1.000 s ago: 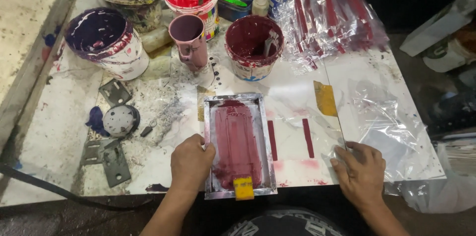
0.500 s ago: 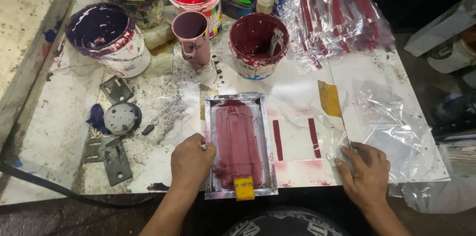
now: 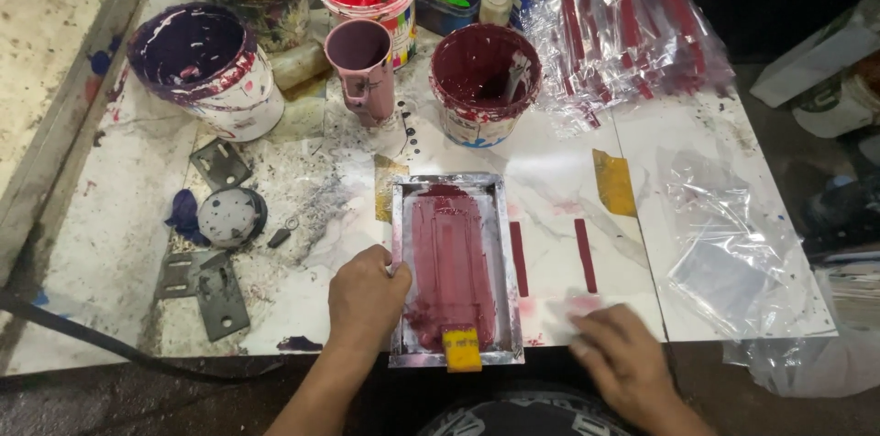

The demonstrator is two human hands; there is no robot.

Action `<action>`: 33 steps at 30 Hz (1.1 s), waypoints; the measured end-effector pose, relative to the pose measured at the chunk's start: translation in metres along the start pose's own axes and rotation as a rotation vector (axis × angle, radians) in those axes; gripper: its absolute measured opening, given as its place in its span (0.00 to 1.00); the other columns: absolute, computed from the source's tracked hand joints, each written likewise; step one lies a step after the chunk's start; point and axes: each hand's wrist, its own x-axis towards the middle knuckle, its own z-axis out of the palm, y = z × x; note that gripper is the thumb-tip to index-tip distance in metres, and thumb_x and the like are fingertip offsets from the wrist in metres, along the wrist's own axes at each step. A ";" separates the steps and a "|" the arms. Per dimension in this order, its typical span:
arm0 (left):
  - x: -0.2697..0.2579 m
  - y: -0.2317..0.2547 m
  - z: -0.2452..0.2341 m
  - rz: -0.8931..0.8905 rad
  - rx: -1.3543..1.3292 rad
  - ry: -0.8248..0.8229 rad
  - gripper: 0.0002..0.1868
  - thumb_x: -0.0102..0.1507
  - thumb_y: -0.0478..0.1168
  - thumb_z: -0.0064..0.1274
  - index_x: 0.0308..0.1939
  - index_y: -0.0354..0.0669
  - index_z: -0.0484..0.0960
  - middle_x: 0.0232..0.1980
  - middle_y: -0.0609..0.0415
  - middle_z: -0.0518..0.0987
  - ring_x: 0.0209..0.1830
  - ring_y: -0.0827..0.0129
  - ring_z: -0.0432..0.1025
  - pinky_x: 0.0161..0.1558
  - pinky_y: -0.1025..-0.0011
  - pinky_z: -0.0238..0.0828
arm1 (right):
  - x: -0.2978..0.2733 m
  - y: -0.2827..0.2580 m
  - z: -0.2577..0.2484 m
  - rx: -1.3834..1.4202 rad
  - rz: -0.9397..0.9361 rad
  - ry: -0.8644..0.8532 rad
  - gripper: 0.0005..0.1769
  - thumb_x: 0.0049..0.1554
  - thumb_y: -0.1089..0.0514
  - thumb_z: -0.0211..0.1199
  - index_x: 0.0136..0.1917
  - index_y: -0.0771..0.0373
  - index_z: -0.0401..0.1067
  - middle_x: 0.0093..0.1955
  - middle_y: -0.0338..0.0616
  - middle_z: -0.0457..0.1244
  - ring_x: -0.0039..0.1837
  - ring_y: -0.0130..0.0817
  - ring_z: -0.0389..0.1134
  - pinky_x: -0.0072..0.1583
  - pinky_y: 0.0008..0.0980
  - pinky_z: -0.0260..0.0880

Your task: The person prepares a screen printing setup by smoothing a plastic sheet over a surface. They then pour red ink from a container into a metal tray and use a yellow squeegee to spread the ink evenly across the tray's surface.

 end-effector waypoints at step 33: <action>0.005 -0.005 0.013 0.005 -0.064 0.029 0.13 0.63 0.49 0.50 0.36 0.45 0.81 0.29 0.52 0.80 0.30 0.57 0.73 0.35 0.57 0.67 | 0.014 -0.038 0.013 0.097 -0.080 -0.223 0.22 0.59 0.51 0.64 0.66 0.52 0.72 0.46 0.40 0.66 0.45 0.37 0.63 0.47 0.40 0.58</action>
